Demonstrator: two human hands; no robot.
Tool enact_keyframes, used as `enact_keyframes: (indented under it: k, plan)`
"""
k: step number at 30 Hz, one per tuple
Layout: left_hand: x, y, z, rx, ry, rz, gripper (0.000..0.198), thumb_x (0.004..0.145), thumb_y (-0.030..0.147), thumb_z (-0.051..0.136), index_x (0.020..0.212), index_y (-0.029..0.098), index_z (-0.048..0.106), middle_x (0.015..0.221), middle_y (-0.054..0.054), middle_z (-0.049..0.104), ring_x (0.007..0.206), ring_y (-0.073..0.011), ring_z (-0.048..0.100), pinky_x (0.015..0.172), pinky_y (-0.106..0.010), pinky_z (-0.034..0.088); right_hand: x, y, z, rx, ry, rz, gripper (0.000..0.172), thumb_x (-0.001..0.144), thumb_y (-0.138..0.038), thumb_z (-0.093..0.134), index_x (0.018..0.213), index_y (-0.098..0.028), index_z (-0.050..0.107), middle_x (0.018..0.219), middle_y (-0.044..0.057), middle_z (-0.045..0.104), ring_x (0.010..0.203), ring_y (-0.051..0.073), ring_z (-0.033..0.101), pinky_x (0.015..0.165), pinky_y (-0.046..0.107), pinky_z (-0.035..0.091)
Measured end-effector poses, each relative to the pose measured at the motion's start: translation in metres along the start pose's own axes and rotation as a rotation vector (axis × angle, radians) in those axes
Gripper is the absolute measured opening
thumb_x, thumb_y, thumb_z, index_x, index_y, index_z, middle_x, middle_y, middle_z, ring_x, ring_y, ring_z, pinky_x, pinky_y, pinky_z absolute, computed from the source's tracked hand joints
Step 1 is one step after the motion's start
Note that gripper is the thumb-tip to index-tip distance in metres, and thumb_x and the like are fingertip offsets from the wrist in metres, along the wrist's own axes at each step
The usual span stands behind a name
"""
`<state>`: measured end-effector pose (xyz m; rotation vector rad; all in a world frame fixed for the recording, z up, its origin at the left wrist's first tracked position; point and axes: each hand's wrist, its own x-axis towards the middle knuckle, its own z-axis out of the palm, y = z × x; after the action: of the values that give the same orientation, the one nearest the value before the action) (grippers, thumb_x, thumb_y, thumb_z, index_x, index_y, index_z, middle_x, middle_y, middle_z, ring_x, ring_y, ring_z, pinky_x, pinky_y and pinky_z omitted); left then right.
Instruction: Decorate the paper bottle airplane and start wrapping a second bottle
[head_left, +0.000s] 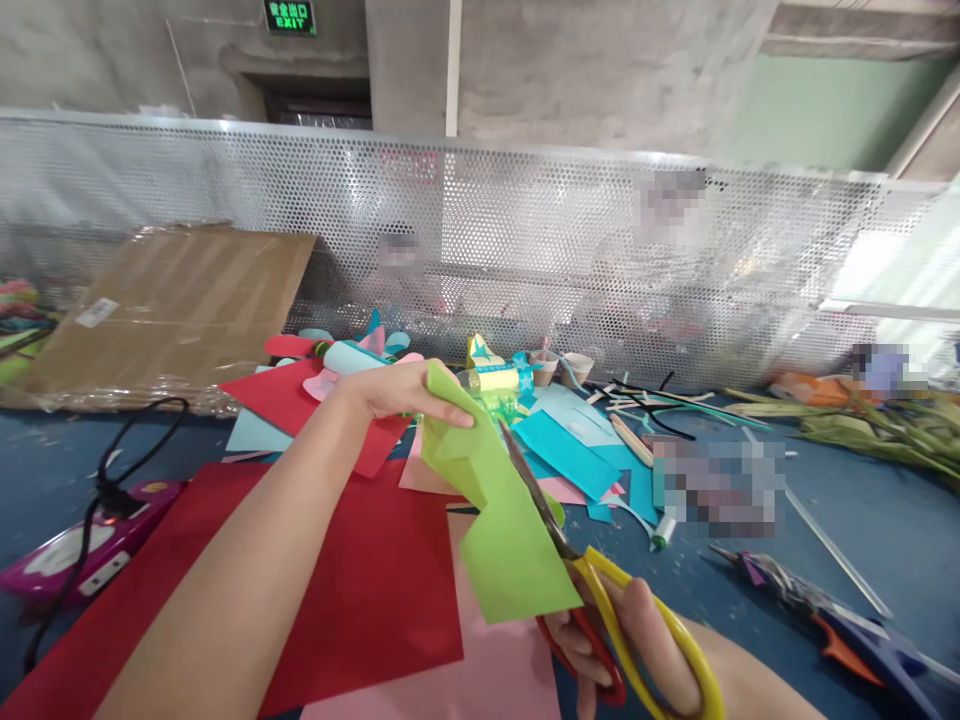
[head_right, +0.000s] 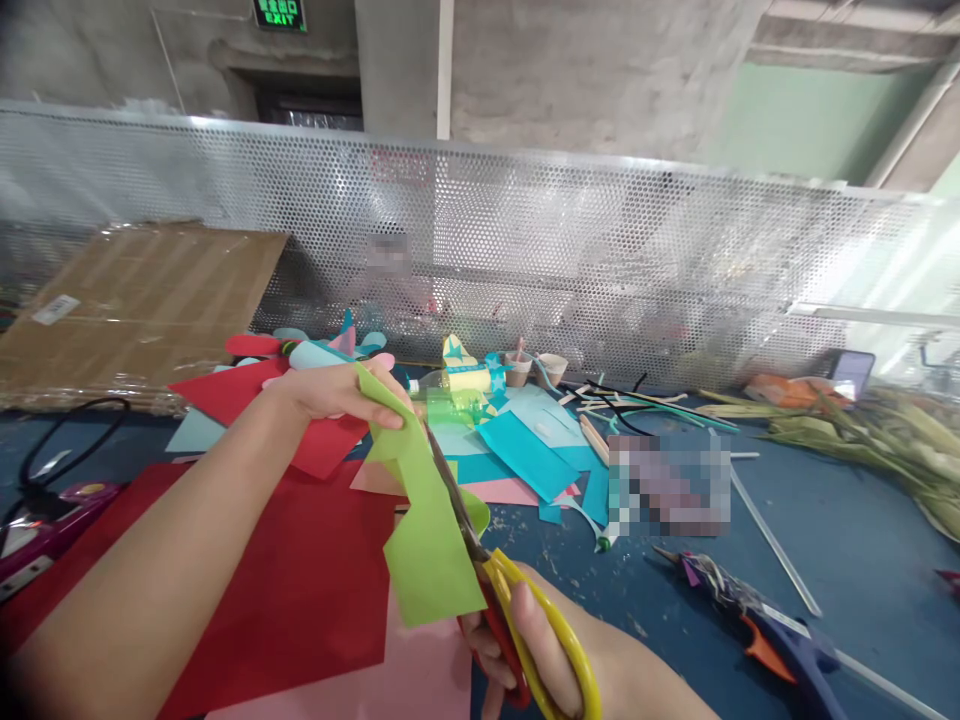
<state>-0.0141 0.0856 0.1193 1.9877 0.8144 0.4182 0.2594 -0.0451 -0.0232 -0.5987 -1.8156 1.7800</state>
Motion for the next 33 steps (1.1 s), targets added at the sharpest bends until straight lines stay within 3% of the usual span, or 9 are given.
enact_keyframes:
  k: [5,10,16,18,21,24,33]
  plan:
    - [0.004,0.001,0.004,0.020,-0.071,0.062,0.019,0.068,0.038,0.080,0.080,0.023,0.080,0.087,-0.004,0.077,0.082,-0.0183,0.068,0.072,-0.027,0.054,-0.003,-0.023,0.002,-0.122,0.034,0.026,0.065,0.084,-0.080,0.022,0.088,-0.021,0.050,0.070,0.002,0.046,0.063,0.018,0.060,0.066,0.035,0.056]
    - [0.006,-0.002,0.004,-0.009,-0.088,0.059,0.024,0.068,0.039,0.080,0.084,0.022,0.079,0.084,-0.004,0.077,0.083,-0.0184,0.068,0.072,-0.027,0.054,-0.007,-0.021,0.001,-0.159,0.044,0.058,0.067,0.083,-0.082,0.020,0.085,-0.021,0.049,0.071,0.004,0.051,0.068,0.022,0.064,0.067,0.036,0.055]
    - [0.004,0.001,0.003,-0.021,-0.087,0.031,0.024,0.066,0.041,0.082,0.084,0.025,0.079,0.088,-0.002,0.077,0.085,-0.0180,0.068,0.074,-0.027,0.055,0.001,-0.014,0.002,-0.133,0.028,-0.034,0.065,0.087,-0.079,0.020,0.085,-0.020,0.048,0.072,0.002,0.049,0.058,0.013,0.051,0.063,0.032,0.055]
    - [0.003,0.002,0.003,-0.016,-0.093,0.028,0.023,0.067,0.041,0.082,0.084,0.025,0.079,0.088,-0.002,0.077,0.085,-0.0180,0.068,0.074,-0.027,0.055,0.005,-0.014,0.004,-0.094,0.025,-0.069,0.064,0.085,-0.081,0.021,0.079,-0.021,0.045,0.066,-0.002,0.042,0.050,0.010,0.043,0.055,0.028,0.053]
    - [0.003,0.002,0.003,-0.014,-0.116,0.032,0.022,0.068,0.041,0.081,0.083,0.025,0.079,0.089,-0.002,0.076,0.089,-0.0192,0.067,0.077,-0.028,0.054,0.011,-0.012,0.006,-0.075,0.026,-0.112,0.067,0.082,-0.085,0.018,0.069,-0.022,0.040,0.054,-0.006,0.036,0.040,0.007,0.035,0.041,0.021,0.040]
    - [0.003,0.001,0.003,-0.006,-0.123,0.041,0.023,0.068,0.042,0.080,0.081,0.023,0.079,0.091,-0.004,0.076,0.090,-0.0210,0.067,0.078,-0.030,0.054,0.012,-0.009,0.005,-0.073,0.044,-0.115,0.071,0.080,-0.086,0.013,0.063,-0.022,0.039,0.048,-0.005,0.038,0.037,0.007,0.035,0.037,0.022,0.031]
    - [0.001,0.004,0.003,0.014,-0.118,0.048,0.026,0.066,0.045,0.081,0.083,0.025,0.079,0.092,-0.002,0.075,0.088,-0.0195,0.067,0.077,-0.027,0.053,0.009,-0.012,0.004,-0.087,0.005,-0.115,0.070,0.081,-0.086,0.015,0.067,-0.022,0.040,0.047,-0.006,0.036,0.036,0.007,0.032,0.039,0.022,0.029]
